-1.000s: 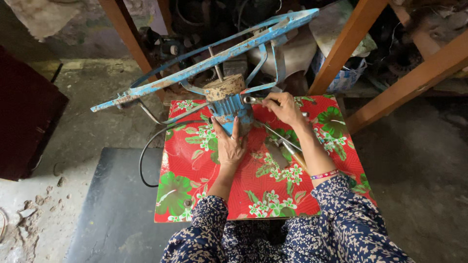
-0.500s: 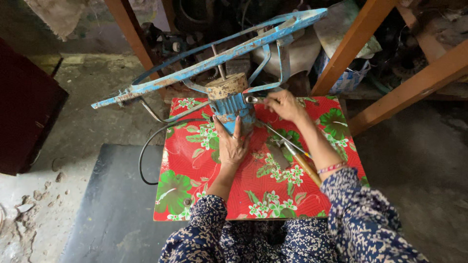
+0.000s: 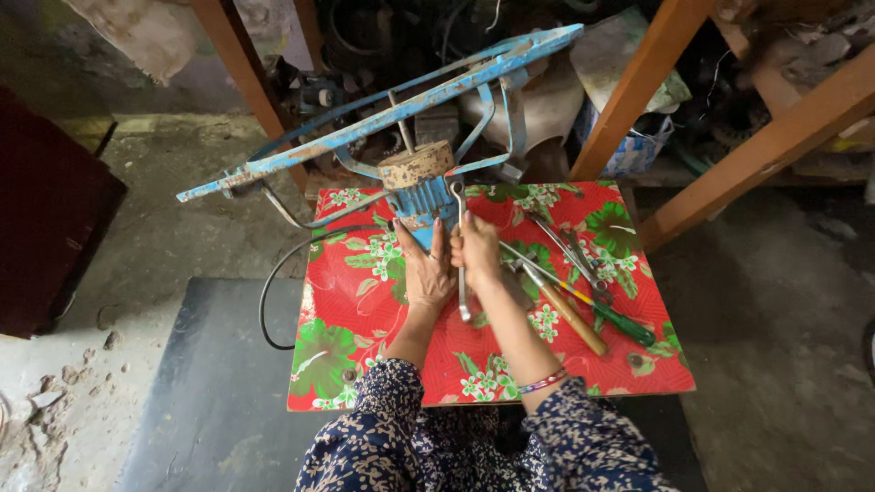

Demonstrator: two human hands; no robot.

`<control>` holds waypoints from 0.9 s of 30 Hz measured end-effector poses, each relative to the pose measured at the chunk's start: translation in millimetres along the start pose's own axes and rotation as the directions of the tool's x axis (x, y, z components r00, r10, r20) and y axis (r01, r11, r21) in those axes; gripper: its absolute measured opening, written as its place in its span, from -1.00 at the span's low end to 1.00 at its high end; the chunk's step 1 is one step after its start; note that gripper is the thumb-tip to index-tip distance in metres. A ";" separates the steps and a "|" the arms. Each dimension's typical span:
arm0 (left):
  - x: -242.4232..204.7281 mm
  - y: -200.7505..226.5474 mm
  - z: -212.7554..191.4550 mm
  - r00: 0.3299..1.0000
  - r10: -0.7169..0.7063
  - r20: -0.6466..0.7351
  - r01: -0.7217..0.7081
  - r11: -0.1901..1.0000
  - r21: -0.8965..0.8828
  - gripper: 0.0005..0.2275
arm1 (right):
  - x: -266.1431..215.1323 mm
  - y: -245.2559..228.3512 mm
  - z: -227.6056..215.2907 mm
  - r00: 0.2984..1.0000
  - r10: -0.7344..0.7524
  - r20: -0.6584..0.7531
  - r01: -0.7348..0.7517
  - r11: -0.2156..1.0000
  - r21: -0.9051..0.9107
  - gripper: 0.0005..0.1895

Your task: The person uses a wrench to loosen and tighten bolts on a blue metal fan frame placed on a red floral table. They rotate the frame to access different bolt locations and continue adjusting the fasteners throughout the clip.

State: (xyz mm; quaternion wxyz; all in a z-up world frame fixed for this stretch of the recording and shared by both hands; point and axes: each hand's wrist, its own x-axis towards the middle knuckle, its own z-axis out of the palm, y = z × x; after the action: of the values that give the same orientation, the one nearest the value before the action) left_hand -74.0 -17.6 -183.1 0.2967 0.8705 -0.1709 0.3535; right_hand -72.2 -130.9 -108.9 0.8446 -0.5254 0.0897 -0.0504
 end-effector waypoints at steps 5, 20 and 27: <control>2.0 -8.8 15.9 0.993 0.017 0.114 -0.061 0.917 0.393 -0.33 | -1.6 7.9 27.4 0.991 0.124 0.042 -0.131 0.916 0.380 -0.59; 17.8 26.5 -38.9 1.000 -0.005 -0.007 0.005 0.998 -0.057 -0.13 | 8.9 -95.0 -57.4 0.840 -0.365 0.402 0.523 0.348 -0.778 -0.74; 18.1 26.5 -36.4 0.993 -0.078 0.086 0.081 0.996 -0.036 -0.16 | 60.1 -128.8 -66.9 0.859 -0.130 0.496 0.510 0.318 -0.799 -0.67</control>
State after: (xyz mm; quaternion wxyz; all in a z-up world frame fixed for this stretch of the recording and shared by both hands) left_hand -93.7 -16.3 -138.8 0.3201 0.8848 -0.1553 0.3011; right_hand -25.9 -257.4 -28.2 0.3873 -0.9064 -0.1535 -0.0701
